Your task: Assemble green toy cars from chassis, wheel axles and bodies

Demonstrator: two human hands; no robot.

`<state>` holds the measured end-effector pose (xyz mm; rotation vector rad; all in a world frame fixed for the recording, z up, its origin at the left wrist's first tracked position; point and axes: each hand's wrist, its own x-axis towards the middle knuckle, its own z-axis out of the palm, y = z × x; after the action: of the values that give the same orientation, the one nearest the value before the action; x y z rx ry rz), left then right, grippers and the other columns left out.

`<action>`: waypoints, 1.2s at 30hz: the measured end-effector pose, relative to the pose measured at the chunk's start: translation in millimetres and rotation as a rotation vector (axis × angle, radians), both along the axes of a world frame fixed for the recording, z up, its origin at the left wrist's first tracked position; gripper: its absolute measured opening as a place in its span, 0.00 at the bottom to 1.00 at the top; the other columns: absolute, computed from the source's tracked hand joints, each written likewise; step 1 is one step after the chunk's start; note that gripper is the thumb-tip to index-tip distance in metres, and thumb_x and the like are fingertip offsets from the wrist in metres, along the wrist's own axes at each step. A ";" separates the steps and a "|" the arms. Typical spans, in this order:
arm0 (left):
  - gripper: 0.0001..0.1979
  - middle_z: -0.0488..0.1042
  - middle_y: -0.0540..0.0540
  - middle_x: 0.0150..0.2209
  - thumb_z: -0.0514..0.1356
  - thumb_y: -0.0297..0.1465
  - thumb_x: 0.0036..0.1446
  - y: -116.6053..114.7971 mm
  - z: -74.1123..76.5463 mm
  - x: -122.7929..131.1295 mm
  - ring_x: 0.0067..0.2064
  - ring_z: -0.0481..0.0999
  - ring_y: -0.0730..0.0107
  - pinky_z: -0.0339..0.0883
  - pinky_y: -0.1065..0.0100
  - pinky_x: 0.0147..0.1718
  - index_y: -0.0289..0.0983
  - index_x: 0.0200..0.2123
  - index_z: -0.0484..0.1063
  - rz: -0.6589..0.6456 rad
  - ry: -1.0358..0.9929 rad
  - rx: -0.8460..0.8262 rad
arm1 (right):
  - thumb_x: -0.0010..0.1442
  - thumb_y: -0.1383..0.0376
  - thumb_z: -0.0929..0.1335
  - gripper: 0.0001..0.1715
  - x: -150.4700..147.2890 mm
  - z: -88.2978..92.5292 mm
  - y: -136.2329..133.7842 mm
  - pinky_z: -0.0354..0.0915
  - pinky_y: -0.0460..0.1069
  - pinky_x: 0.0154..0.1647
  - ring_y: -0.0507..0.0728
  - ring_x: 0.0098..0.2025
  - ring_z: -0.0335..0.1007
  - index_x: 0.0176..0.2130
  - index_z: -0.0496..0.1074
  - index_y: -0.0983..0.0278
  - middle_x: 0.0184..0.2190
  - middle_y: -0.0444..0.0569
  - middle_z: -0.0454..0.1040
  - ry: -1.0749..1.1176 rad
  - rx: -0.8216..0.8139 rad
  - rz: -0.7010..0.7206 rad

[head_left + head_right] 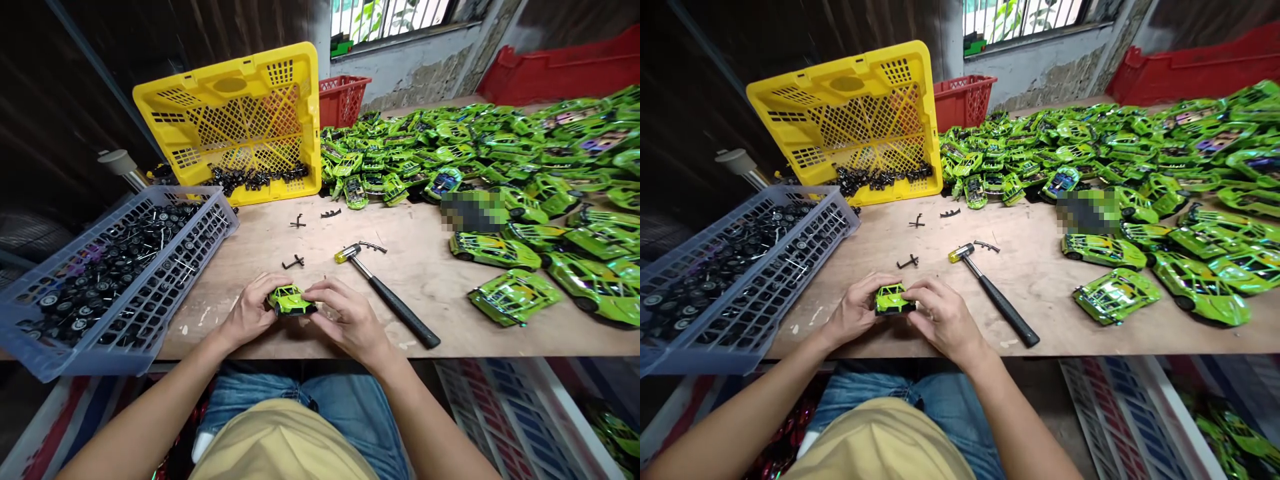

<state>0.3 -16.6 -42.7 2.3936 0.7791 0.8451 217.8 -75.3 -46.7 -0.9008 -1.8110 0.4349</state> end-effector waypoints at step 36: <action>0.12 0.78 0.40 0.44 0.61 0.26 0.59 -6.8 24.8 -1.5 0.47 0.77 0.61 0.70 0.59 0.48 0.37 0.47 0.73 -0.105 -0.105 -0.041 | 0.62 0.69 0.67 0.05 -26.9 29.9 -1.4 0.64 0.60 0.58 0.56 0.38 0.72 0.40 0.71 0.61 0.34 0.48 0.74 -0.092 0.049 -0.045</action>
<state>-1.2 -23.4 -17.8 2.3115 0.6187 0.8958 190.9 -76.7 -16.8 -0.9392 -1.8732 0.3231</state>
